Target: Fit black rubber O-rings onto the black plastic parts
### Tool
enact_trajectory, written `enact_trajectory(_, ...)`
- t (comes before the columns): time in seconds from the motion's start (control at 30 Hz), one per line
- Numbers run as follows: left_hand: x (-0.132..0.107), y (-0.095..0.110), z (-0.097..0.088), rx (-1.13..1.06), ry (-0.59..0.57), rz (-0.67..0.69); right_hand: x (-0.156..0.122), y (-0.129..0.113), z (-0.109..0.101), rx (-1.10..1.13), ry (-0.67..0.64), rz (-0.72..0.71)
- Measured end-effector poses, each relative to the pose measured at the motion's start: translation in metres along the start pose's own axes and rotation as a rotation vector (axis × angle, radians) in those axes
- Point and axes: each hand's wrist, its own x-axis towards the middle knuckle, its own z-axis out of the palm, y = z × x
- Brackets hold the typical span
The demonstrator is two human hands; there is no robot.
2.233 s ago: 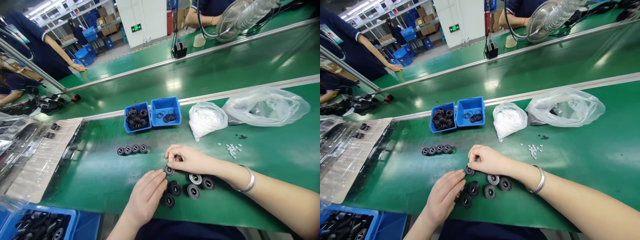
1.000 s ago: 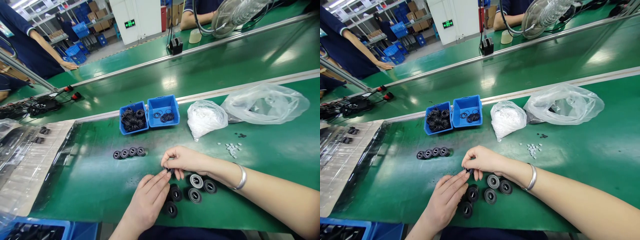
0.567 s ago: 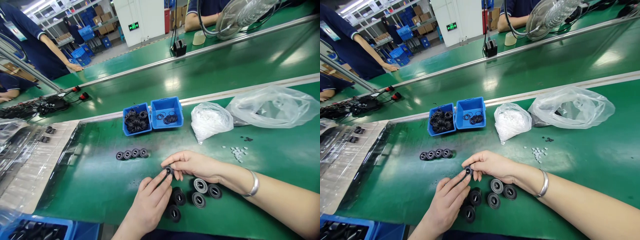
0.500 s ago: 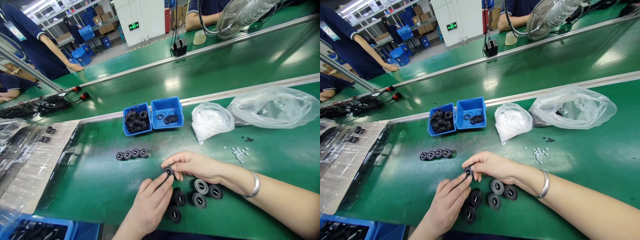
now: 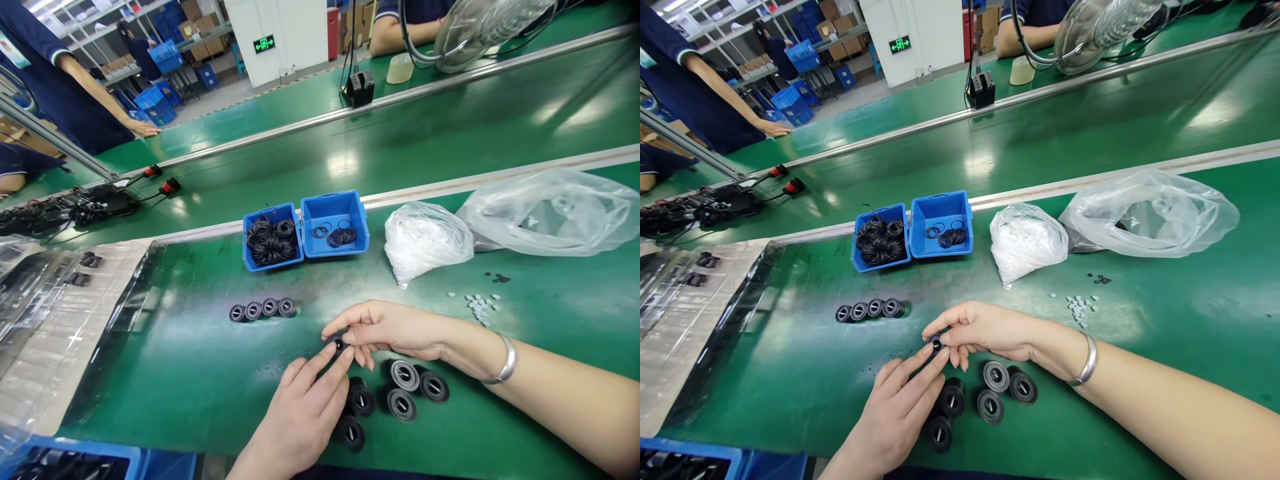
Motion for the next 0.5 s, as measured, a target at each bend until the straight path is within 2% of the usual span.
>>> enact_trajectory(0.23, -0.003, -0.002, 0.001, -0.008, -0.011, 0.037, 0.012, 0.008, 0.005, -0.098, 0.097, -0.008)
enact_trajectory(0.5, 0.003, 0.001, -0.002, 0.005, -0.024, -0.026, 0.01, 0.008, 0.007, -0.071, 0.1, -0.071)
